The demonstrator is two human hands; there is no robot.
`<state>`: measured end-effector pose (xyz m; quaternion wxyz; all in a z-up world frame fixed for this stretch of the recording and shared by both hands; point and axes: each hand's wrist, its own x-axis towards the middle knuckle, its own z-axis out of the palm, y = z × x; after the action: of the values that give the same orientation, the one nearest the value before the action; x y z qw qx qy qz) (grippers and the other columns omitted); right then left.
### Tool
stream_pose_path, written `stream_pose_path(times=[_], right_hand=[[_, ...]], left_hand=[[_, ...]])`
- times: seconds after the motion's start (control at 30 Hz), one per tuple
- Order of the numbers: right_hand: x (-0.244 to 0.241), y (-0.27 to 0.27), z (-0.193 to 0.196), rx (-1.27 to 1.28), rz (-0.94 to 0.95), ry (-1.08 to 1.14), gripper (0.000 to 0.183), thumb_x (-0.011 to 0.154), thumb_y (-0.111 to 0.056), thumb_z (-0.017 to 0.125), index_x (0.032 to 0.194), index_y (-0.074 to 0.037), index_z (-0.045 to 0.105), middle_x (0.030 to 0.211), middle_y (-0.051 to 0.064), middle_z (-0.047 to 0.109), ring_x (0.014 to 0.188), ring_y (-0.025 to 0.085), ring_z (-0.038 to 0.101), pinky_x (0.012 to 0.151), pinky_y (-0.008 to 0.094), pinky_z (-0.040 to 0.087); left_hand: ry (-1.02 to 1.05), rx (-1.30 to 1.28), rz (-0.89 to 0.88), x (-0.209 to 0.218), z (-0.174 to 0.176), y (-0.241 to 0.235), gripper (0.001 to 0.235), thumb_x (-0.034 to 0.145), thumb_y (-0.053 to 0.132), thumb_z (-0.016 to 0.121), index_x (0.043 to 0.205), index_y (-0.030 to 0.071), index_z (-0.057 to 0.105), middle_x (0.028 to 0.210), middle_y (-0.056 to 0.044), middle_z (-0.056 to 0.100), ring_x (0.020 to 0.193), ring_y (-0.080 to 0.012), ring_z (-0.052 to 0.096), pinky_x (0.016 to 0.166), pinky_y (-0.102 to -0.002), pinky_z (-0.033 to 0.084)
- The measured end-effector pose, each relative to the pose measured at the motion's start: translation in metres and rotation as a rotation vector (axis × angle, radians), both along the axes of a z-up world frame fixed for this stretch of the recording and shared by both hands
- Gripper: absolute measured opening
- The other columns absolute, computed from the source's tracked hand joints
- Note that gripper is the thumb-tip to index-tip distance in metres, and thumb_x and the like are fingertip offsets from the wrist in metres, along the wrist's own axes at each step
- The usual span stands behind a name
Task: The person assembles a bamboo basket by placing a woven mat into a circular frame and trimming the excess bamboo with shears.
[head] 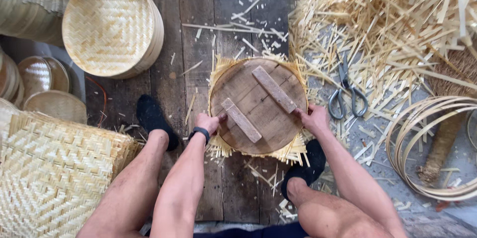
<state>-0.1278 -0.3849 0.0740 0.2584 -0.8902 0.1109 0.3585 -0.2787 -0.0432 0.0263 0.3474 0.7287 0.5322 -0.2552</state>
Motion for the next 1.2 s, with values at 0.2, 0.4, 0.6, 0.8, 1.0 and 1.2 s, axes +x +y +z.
stream_pose_path(times=[0.2,0.4,0.6,0.8,1.0,1.2], right_hand=[[0.008,0.027,0.028,0.315,0.597,-0.827,0.092,0.088,-0.038,0.075,0.158,-0.005,0.026,0.153,0.023,0.041,0.143,0.03,0.04,0.119,0.047,0.035],[0.043,0.08,0.04,0.294,1.0,-0.579,0.101,0.081,-0.026,0.072,0.163,-0.015,0.014,0.164,0.024,0.027,0.151,0.036,0.027,0.126,0.048,0.017],[0.008,0.068,0.09,0.425,0.701,-0.82,0.09,0.086,-0.011,0.065,0.165,-0.018,0.021,0.163,0.028,0.031,0.153,0.044,0.031,0.129,0.049,0.021],[-0.024,0.066,0.067,0.414,0.53,-0.742,0.085,0.086,-0.007,0.065,0.162,-0.019,0.029,0.162,0.033,0.03,0.149,0.051,0.028,0.121,0.05,0.026],[-0.04,0.051,0.008,0.429,0.526,-0.647,0.083,0.081,-0.016,0.074,0.156,-0.015,0.038,0.154,0.029,0.04,0.145,0.041,0.035,0.118,0.051,0.034],[0.005,-0.063,-0.033,0.115,-0.057,-0.764,0.031,0.102,-0.019,0.067,0.132,-0.012,0.066,0.127,0.013,0.065,0.117,0.025,0.065,0.104,0.038,0.055]], left_hand=[[-0.547,0.701,-0.239,-0.014,0.006,-0.087,0.101,0.105,0.049,0.067,0.175,0.009,0.006,0.181,-0.02,0.012,0.169,-0.0336,0.013,0.138,-0.051,0.011],[-0.771,0.379,-0.008,0.018,0.015,-0.144,0.122,0.074,0.013,0.076,0.159,0.002,-0.011,0.168,-0.026,0.005,0.157,-0.0403,0.007,0.128,-0.051,0.004],[-1.059,0.395,-0.208,0.031,0.096,-0.102,0.114,0.071,-0.004,0.07,0.167,0.016,0.014,0.175,-0.02,0.012,0.163,-0.0395,0.016,0.134,-0.049,0.01],[-1.124,0.32,-0.242,0.013,0.091,-0.107,0.107,0.071,-0.001,0.069,0.165,0.022,0.025,0.172,-0.02,0.021,0.16,-0.0362,0.025,0.132,-0.046,0.021],[-0.979,0.306,-0.251,0.016,0.02,-0.102,0.103,0.068,0.001,0.067,0.162,0.019,0.03,0.167,-0.022,0.028,0.156,-0.0374,0.025,0.128,-0.047,0.02],[-0.754,0.106,-0.336,0.027,0.029,-0.066,0.099,0.072,0.009,0.061,0.164,0.026,0.03,0.178,-0.013,0.018,0.151,-0.0328,0.04,0.111,-0.044,0.043]])
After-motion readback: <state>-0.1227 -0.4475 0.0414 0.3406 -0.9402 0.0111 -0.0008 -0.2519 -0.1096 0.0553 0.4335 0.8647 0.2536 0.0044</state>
